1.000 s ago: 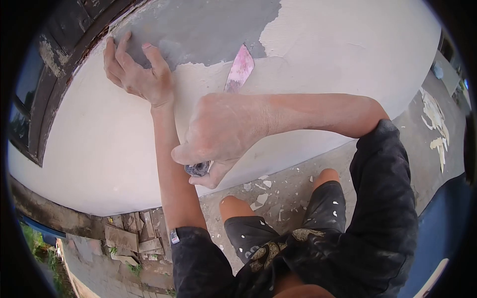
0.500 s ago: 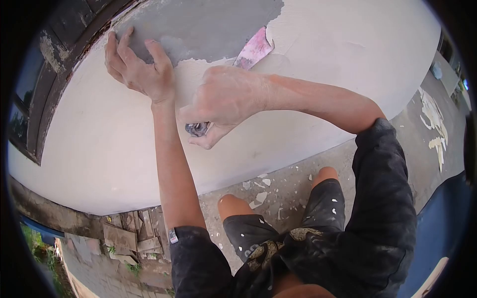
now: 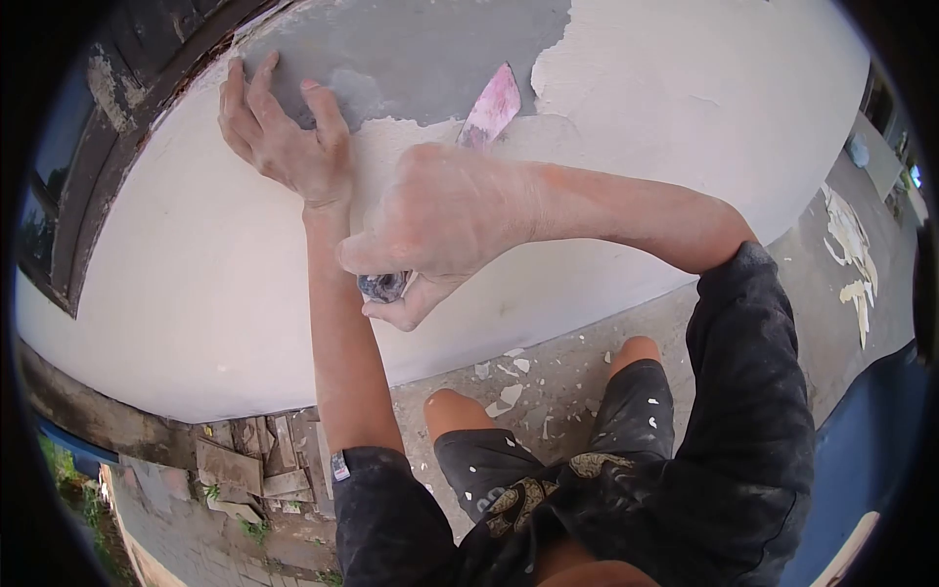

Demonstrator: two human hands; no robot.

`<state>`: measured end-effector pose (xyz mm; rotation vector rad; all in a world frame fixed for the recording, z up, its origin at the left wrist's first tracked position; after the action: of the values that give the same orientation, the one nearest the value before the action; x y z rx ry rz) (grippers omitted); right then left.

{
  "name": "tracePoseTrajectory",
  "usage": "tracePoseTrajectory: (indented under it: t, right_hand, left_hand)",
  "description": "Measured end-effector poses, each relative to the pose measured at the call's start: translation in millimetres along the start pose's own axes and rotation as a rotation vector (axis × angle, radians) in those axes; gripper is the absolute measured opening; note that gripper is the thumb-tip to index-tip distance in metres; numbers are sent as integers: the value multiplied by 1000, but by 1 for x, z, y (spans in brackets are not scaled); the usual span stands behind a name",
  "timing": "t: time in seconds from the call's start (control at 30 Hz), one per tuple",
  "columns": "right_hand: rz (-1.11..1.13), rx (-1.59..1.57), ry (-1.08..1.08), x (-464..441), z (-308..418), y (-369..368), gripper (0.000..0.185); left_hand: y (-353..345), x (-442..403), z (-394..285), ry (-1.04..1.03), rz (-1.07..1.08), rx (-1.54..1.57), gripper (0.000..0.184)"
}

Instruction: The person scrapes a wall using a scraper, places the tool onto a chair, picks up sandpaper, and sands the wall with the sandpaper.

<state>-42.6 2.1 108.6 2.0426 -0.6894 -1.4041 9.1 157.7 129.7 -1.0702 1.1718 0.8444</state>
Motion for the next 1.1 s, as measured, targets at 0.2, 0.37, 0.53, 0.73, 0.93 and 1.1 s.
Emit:
tracePoseTrajectory:
  t: [0.2,0.37,0.53,0.73,0.93,1.1]
  right_hand:
    - [38,57,-62,13,-23,-1,36]
    - [73,22,-2,-5,-4,-6,36]
    - [73,186,-194,30,-57,13,35]
    - [-10,78,-6,4,7,15,35]
    - [-58,168,-75,15,-33,26,36]
    - [-56,146,-26,11,-10,37,39]
  left_hand:
    - [0,1,-1,11,16,22,40]
    - [1,-1,-4,20,-1,15,40]
    - [2,0,1,-17,7,17,40]
    - [1,0,-5,-6,11,-23,40]
    - [2,-1,-8,8,27,-54,41]
    - [4,-1,-13,45,18,-26,41]
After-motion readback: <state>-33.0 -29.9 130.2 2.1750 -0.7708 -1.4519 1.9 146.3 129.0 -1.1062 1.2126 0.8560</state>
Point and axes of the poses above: each hand's wrist, its own x-axis away from the middle knuckle, its own y-axis out of the back of the hand, z = x × y, the point moved 4 cm from there along -x, towards the middle knuckle
